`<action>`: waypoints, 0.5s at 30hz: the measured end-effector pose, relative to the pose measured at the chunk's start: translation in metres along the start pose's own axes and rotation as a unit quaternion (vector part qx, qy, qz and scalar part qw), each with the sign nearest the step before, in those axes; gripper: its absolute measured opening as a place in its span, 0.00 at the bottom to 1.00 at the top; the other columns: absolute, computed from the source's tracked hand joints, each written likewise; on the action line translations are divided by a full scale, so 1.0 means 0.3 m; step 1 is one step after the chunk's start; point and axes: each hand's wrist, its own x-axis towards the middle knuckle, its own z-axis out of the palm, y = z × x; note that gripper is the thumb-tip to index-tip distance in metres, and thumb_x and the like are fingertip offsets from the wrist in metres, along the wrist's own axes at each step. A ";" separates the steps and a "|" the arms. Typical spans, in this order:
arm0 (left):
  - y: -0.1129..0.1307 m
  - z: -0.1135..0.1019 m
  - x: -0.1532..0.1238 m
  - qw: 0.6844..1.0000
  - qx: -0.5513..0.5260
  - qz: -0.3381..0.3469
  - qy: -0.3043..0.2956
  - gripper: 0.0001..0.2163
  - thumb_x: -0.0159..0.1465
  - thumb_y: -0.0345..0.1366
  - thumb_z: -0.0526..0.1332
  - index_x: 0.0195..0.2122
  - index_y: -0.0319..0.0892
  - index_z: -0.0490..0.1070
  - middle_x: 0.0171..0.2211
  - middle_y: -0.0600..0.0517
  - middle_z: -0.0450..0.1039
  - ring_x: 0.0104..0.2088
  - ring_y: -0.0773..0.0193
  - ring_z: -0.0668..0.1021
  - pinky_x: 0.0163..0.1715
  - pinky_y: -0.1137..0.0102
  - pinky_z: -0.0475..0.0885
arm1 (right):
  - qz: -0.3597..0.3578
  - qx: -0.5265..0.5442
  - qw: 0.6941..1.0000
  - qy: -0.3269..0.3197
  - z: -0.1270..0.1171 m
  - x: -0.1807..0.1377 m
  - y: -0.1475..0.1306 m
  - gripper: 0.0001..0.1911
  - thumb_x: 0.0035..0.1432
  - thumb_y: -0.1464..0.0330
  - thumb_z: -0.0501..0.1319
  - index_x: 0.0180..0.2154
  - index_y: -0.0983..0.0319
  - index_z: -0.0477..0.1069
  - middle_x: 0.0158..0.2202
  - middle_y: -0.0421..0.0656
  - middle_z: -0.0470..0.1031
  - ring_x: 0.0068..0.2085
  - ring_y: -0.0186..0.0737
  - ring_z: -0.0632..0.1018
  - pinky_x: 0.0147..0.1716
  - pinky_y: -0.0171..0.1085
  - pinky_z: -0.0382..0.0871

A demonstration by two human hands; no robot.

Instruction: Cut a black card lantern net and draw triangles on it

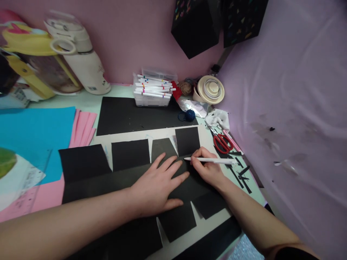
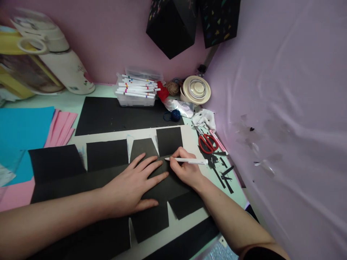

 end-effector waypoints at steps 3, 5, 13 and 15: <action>0.000 0.000 0.000 1.000 -0.003 0.000 -0.001 0.32 0.63 0.59 0.55 0.64 0.47 0.61 0.62 0.41 0.62 0.64 0.43 0.60 0.63 0.46 0.47 | -0.004 0.005 1.000 -0.006 -0.002 0.002 -0.002 0.09 0.61 0.67 0.58 0.27 0.58 0.65 0.25 0.39 0.71 0.27 0.36 0.72 0.29 0.36 0.66; 0.001 -0.001 0.000 1.000 -0.002 -0.001 -0.006 0.32 0.64 0.59 0.55 0.64 0.47 0.60 0.62 0.41 0.61 0.65 0.43 0.59 0.63 0.46 0.47 | -0.012 0.015 1.000 -0.014 -0.003 0.003 -0.004 0.09 0.61 0.68 0.58 0.27 0.58 0.64 0.25 0.39 0.71 0.27 0.36 0.72 0.28 0.36 0.65; 0.001 -0.002 0.000 1.000 -0.004 -0.001 -0.002 0.32 0.63 0.59 0.55 0.64 0.48 0.60 0.62 0.42 0.61 0.64 0.44 0.59 0.64 0.46 0.46 | -0.023 0.034 0.999 -0.031 -0.005 0.002 -0.008 0.09 0.59 0.69 0.57 0.26 0.58 0.63 0.24 0.38 0.69 0.25 0.35 0.70 0.26 0.35 0.64; 0.001 -0.002 0.000 1.000 0.000 0.000 -0.006 0.31 0.64 0.59 0.55 0.64 0.48 0.60 0.62 0.42 0.61 0.65 0.44 0.59 0.64 0.46 0.46 | -0.022 0.033 0.999 -0.031 -0.005 0.003 -0.008 0.09 0.59 0.69 0.57 0.26 0.58 0.62 0.24 0.39 0.70 0.26 0.35 0.70 0.27 0.35 0.64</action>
